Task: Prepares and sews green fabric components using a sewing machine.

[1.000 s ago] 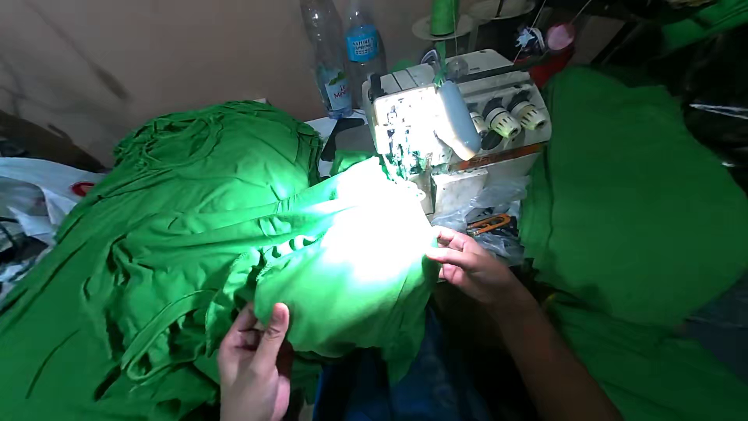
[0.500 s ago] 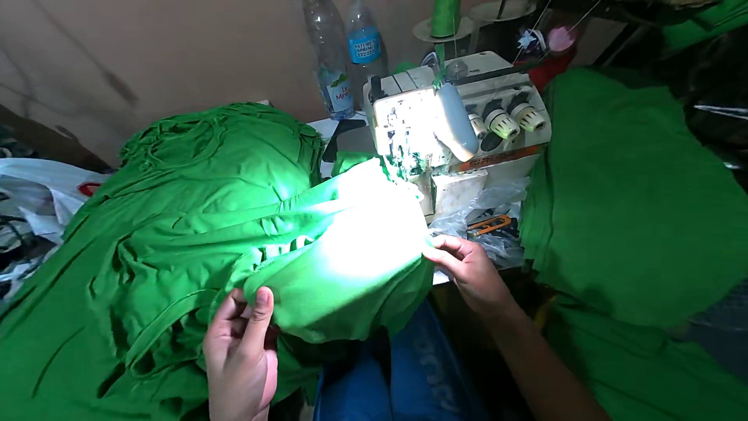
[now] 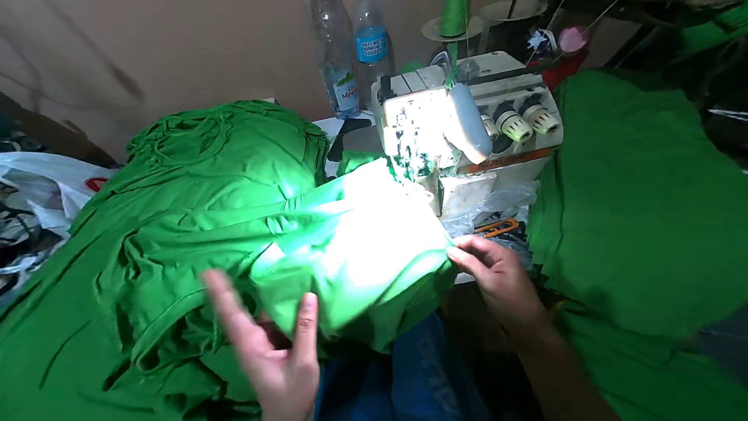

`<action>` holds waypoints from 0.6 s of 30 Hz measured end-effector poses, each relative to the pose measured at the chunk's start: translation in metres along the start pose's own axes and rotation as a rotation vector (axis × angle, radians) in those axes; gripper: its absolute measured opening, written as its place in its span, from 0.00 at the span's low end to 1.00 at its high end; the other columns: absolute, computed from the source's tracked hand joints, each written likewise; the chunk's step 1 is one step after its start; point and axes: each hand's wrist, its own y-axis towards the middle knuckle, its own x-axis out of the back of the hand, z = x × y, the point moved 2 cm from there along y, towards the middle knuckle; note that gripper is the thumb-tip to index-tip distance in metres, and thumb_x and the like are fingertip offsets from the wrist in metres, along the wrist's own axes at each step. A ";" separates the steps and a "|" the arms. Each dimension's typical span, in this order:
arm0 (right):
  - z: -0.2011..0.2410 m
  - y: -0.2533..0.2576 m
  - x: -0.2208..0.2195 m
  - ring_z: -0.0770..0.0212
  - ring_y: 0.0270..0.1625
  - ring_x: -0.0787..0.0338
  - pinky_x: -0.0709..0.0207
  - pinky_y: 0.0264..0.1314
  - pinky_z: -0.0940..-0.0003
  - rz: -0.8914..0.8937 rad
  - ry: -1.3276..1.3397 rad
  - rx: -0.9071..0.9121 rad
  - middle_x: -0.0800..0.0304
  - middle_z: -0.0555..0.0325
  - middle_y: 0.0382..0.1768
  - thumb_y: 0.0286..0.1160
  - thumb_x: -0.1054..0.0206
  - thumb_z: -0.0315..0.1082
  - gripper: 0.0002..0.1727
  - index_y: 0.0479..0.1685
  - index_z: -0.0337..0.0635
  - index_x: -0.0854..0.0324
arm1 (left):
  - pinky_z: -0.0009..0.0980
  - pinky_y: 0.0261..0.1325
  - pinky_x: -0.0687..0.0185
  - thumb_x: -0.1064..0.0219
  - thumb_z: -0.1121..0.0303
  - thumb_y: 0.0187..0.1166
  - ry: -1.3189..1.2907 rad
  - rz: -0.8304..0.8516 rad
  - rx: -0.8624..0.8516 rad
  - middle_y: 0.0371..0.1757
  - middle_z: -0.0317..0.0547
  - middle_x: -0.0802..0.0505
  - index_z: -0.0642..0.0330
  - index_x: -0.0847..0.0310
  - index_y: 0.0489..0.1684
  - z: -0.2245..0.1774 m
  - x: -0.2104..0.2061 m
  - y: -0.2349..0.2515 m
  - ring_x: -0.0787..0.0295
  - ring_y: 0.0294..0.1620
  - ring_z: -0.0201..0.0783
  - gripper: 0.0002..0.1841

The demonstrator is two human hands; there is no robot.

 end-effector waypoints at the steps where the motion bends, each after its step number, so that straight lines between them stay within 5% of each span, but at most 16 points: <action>1: 0.000 0.001 0.007 0.84 0.35 0.13 0.16 0.42 0.85 -0.017 -0.029 0.019 0.10 0.72 0.32 0.76 0.37 0.26 0.05 0.38 0.39 0.14 | 0.20 0.81 0.33 0.34 0.72 0.79 0.001 0.047 -0.011 0.87 0.43 0.29 0.74 0.47 0.87 -0.004 -0.005 -0.008 0.30 0.79 0.16 0.37; 3: -0.001 0.003 0.018 0.84 0.34 0.13 0.17 0.40 0.86 -0.037 -0.054 -0.003 0.10 0.74 0.31 0.77 0.38 0.27 0.06 0.38 0.41 0.14 | 0.18 0.81 0.33 0.37 0.75 0.80 -0.025 0.089 0.013 0.78 0.33 0.17 0.72 0.28 0.77 -0.007 -0.011 -0.021 0.28 0.78 0.14 0.25; 9: -0.002 -0.006 -0.005 0.83 0.33 0.12 0.16 0.40 0.85 -0.029 0.019 -0.058 0.10 0.73 0.30 0.73 0.35 0.25 0.05 0.36 0.41 0.14 | 0.20 0.78 0.26 0.36 0.73 0.79 0.000 0.103 0.018 0.74 0.37 0.14 0.73 0.26 0.75 0.012 0.011 0.011 0.22 0.74 0.19 0.24; 15: -0.004 0.002 -0.025 0.79 0.32 0.10 0.13 0.40 0.82 -0.090 0.107 -0.063 0.08 0.68 0.30 0.73 0.33 0.22 0.04 0.36 0.38 0.13 | 0.19 0.58 0.14 0.36 0.75 0.73 -0.052 0.178 0.219 0.64 0.27 0.10 0.60 0.24 0.76 0.030 0.014 0.065 0.11 0.56 0.18 0.27; 17: -0.003 0.008 -0.029 0.79 0.31 0.10 0.13 0.38 0.82 -0.115 0.103 -0.059 0.08 0.67 0.29 0.72 0.32 0.22 0.03 0.36 0.38 0.14 | 0.17 0.47 0.12 0.36 0.79 0.72 -0.037 0.157 0.273 0.46 0.26 0.08 0.61 0.17 0.60 0.027 0.012 0.076 0.10 0.42 0.17 0.17; 18: -0.002 0.011 -0.030 0.80 0.29 0.11 0.14 0.36 0.83 -0.125 0.087 -0.053 0.09 0.68 0.28 0.72 0.31 0.22 0.03 0.35 0.38 0.14 | 0.16 0.40 0.14 0.38 0.82 0.74 -0.008 0.149 0.315 0.31 0.25 0.10 0.58 0.17 0.39 0.026 0.010 0.081 0.12 0.32 0.17 0.08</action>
